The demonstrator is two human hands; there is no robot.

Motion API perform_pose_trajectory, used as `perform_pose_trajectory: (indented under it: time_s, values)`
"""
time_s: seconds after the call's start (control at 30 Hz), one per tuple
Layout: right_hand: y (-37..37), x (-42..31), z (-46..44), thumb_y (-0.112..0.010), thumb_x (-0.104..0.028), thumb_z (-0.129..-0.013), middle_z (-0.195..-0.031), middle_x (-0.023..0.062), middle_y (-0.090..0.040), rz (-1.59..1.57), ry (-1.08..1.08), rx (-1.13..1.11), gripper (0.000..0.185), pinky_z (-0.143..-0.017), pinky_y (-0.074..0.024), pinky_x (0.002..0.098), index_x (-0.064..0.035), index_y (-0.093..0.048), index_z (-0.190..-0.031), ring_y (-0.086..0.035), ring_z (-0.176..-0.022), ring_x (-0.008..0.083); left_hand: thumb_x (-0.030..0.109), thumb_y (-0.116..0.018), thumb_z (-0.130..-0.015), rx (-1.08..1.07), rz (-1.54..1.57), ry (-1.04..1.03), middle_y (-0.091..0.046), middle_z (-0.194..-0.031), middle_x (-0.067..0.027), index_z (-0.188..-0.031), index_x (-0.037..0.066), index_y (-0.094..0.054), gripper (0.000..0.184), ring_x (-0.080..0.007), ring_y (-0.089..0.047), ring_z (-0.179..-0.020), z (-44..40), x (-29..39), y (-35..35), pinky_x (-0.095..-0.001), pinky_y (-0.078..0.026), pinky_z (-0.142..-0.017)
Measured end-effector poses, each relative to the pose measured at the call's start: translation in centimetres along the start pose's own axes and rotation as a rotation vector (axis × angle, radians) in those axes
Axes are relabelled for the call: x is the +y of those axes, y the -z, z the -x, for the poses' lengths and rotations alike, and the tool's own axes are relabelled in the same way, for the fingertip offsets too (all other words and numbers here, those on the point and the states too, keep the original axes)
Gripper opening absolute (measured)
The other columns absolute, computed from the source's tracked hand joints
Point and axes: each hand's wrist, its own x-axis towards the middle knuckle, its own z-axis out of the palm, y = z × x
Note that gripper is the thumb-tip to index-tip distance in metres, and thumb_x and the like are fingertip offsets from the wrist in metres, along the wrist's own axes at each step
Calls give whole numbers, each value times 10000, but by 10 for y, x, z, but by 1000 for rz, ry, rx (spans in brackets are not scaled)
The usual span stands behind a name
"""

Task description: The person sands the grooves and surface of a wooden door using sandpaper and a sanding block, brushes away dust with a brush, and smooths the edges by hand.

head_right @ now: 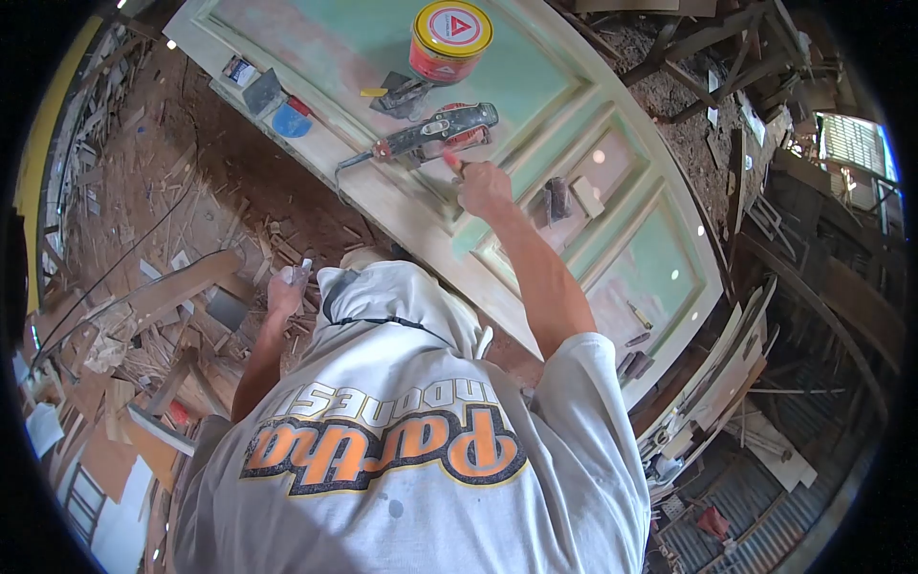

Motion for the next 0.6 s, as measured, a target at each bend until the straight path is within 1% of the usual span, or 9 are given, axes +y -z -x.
perform_pose_trajectory:
  time_s: [0.03, 0.1, 0.23, 0.33, 0.4, 0.43, 0.5, 0.53, 0.6]
  values:
    - [-6, -5, 3, -712, -198, -943, -1155, 238, -819, -2, -3, -3, 271, -975, -630, 513, -81, -833, -1155, -794, -1116, 407, 458, -753, -1051, -4, -2, 1, -783, -953, -225, -1055, 45, -768, 414, -414, -767, -908, 3, 0, 3, -510, -558, -799]
    - [-13, -21, 5, -697, -192, -944, -1175, 246, -815, 180, 69, -119, 284, -977, -631, 506, -103, -835, -1176, -792, -1126, 407, 458, -758, -1046, -4, 28, -6, -779, -946, -228, -1049, 39, -763, 419, -418, -762, -901, 2, 3, 4, -510, -555, -791]
    - [-11, -30, 6, -678, -178, -945, -1188, 258, -809, 26, -41, -65, 303, -983, -631, 502, -96, -829, -1195, -792, -1135, 408, 461, -755, -1047, -11, 41, 4, -772, -942, -237, -1051, 39, -759, 423, -433, -754, -896, 2, -4, 4, -515, -551, -787]
    - [-20, -36, 8, -664, -181, -953, -1190, 259, -807, 134, 82, -15, 308, -982, -630, 508, -105, -826, -1204, -792, -1131, 414, 461, -750, -1049, -10, 18, -27, -766, -936, -241, -1051, 32, -755, 428, -445, -748, -895, 0, -9, 1, -516, -550, -789]
    - [-2, -34, 11, -665, -207, -962, -1177, 240, -814, -16, -61, -144, 305, -973, -626, 519, -107, -821, -1206, -792, -1118, 406, 469, -737, -1055, -36, -14, -2, -756, -917, -248, -1035, 22, -749, 447, -455, -743, -892, 2, -12, 1, -518, -548, -791]
    - [-10, -30, 12, -665, -207, -962, -1177, 240, -814, -19, -63, -137, 305, -973, -626, 519, -107, -821, -1206, -792, -1118, 406, 469, -737, -1055, -34, -15, -9, -756, -917, -248, -1035, 22, -749, 447, -455, -743, -892, 0, -12, 3, -518, -548, -791]
    - [-34, -18, 18, -696, -284, -973, -1115, 223, -824, 87, 85, 51, 284, -944, -629, 514, -92, -834, -1131, -796, -1062, 407, 499, -722, -1060, -32, 5, -27, -767, -941, -255, -1042, 19, -762, 482, -459, -753, -922, 3, -9, 4, -519, -551, -804]
    - [-37, -11, 17, -696, -284, -973, -1115, 223, -824, 93, 80, 54, 284, -944, -629, 514, -92, -834, -1131, -796, -1062, 407, 499, -722, -1060, -35, 11, -32, -767, -941, -255, -1042, 19, -762, 482, -459, -753, -922, 3, -6, 2, -519, -551, -804]
    - [-41, -1, 15, -735, -346, -970, -1022, 234, -814, -17, 71, 29, 298, -907, -626, 500, -81, -839, -1058, -797, -998, 413, 523, -707, -1069, -67, 11, 2, -776, -977, -267, -1064, 26, -782, 502, -464, -762, -962, 2, -6, 4, -525, -558, -822]
